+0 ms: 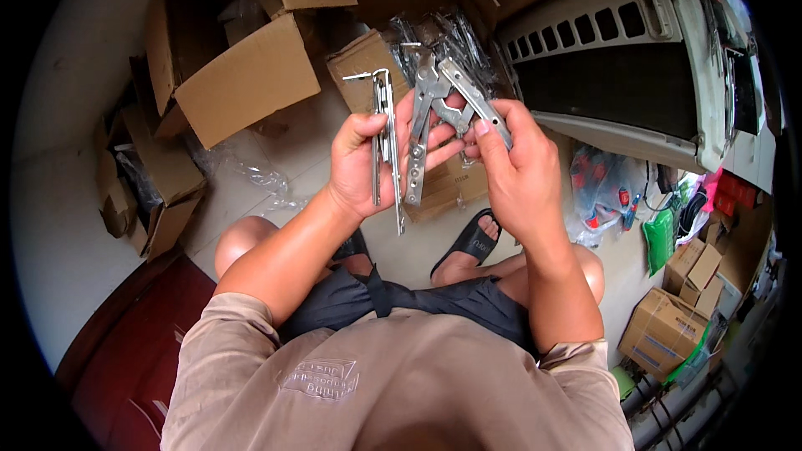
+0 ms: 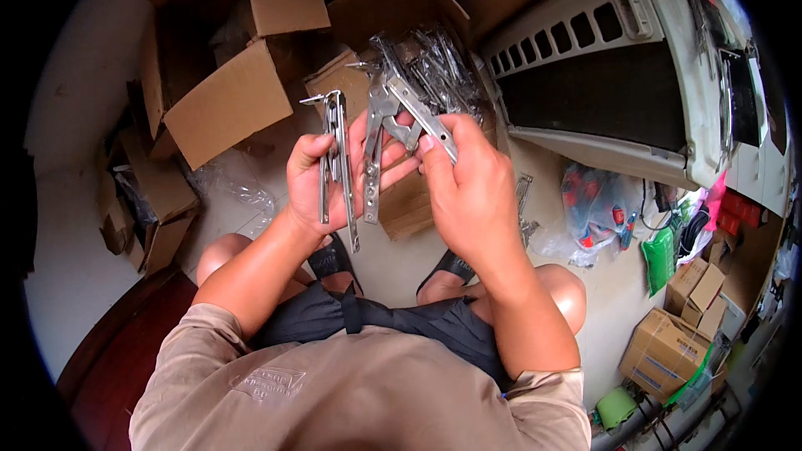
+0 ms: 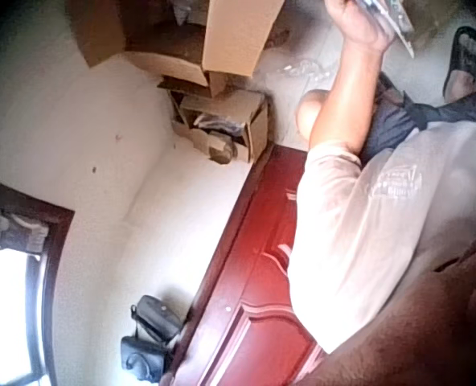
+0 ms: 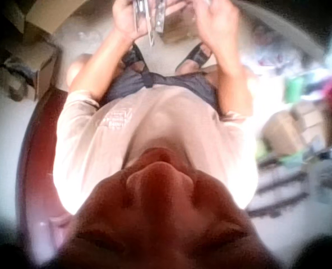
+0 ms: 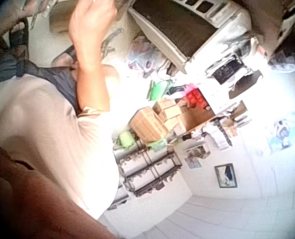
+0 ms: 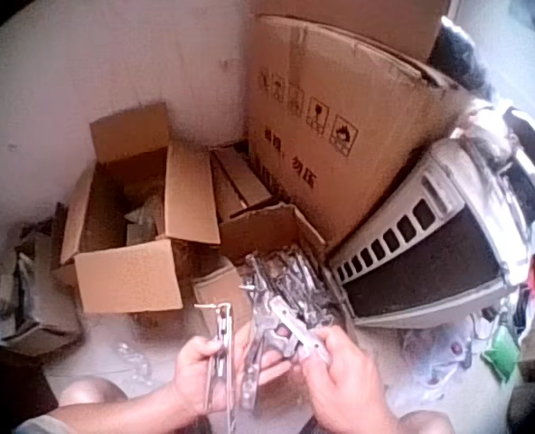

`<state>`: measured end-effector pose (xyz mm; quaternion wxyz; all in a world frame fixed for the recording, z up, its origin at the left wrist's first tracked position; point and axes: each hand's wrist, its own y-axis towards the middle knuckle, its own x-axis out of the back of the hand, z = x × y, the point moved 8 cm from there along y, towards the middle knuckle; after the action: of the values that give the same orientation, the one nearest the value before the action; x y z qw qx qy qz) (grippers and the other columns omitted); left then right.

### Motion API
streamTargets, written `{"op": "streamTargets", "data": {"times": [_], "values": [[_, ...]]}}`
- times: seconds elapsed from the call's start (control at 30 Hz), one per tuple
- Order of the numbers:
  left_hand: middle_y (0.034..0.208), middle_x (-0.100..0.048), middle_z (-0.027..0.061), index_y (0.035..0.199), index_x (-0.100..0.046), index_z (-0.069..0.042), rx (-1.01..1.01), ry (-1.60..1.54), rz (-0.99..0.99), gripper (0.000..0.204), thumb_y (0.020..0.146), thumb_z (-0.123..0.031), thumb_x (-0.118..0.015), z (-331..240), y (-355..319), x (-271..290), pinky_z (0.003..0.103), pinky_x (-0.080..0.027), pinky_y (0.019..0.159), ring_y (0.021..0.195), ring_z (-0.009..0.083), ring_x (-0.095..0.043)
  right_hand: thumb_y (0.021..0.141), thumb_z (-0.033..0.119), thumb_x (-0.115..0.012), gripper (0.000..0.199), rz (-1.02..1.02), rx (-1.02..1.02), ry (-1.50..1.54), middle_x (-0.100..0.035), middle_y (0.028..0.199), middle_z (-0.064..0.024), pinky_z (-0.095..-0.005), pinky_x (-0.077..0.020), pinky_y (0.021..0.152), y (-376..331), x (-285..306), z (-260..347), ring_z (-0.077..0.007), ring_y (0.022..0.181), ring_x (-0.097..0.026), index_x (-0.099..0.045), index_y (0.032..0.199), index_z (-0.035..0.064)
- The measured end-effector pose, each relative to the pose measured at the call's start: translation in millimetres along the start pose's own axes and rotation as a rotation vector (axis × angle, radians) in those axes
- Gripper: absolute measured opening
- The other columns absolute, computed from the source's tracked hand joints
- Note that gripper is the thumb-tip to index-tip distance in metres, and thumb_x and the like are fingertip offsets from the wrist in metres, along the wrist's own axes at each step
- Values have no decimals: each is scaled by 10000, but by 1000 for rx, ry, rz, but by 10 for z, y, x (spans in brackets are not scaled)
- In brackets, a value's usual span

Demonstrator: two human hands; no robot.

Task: The person picks up several metal hinges, folds them, and then carries a stack of hinges toward a doorway.

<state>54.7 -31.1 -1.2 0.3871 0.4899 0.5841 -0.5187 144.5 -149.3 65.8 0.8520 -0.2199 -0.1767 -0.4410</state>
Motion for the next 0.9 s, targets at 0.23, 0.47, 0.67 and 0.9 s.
{"op": "streamTargets", "data": {"times": [0.23,0.47,0.67,0.9], "values": [[1547,-509,198,1607,-354,-15,-25,-31,-32,907,840,-420,-619,8,8,62,557,-281,1300,1243,281,-634,1029,174,-618,235,-46,33,-15,-738,877,-233,-474,-551,754,2,-61,-56,-421,841,-738,-661,1176,-5],[1582,-488,189,1625,-334,-21,-11,-65,-71,952,827,-431,-652,34,-5,149,537,-299,1293,1214,280,-654,1027,160,-616,203,-26,32,9,-734,871,-223,-489,-545,719,-11,-136,-65,-434,822,-728,-656,1159,12],[1688,-351,194,1634,-308,10,1,6,-32,1000,828,-458,-669,31,39,72,455,-321,1279,1409,305,-531,1035,140,-578,266,3,84,35,-743,894,-215,-513,-556,736,-120,-315,-8,-445,850,-732,-579,1271,19],[1709,-317,186,1643,-272,22,-15,-12,-53,1011,846,-458,-668,15,46,58,458,-305,1285,1524,325,-410,1014,133,-592,327,25,94,3,-721,1018,-264,-554,-536,815,-98,-344,-9,-493,936,-699,-541,1305,-7]]}}
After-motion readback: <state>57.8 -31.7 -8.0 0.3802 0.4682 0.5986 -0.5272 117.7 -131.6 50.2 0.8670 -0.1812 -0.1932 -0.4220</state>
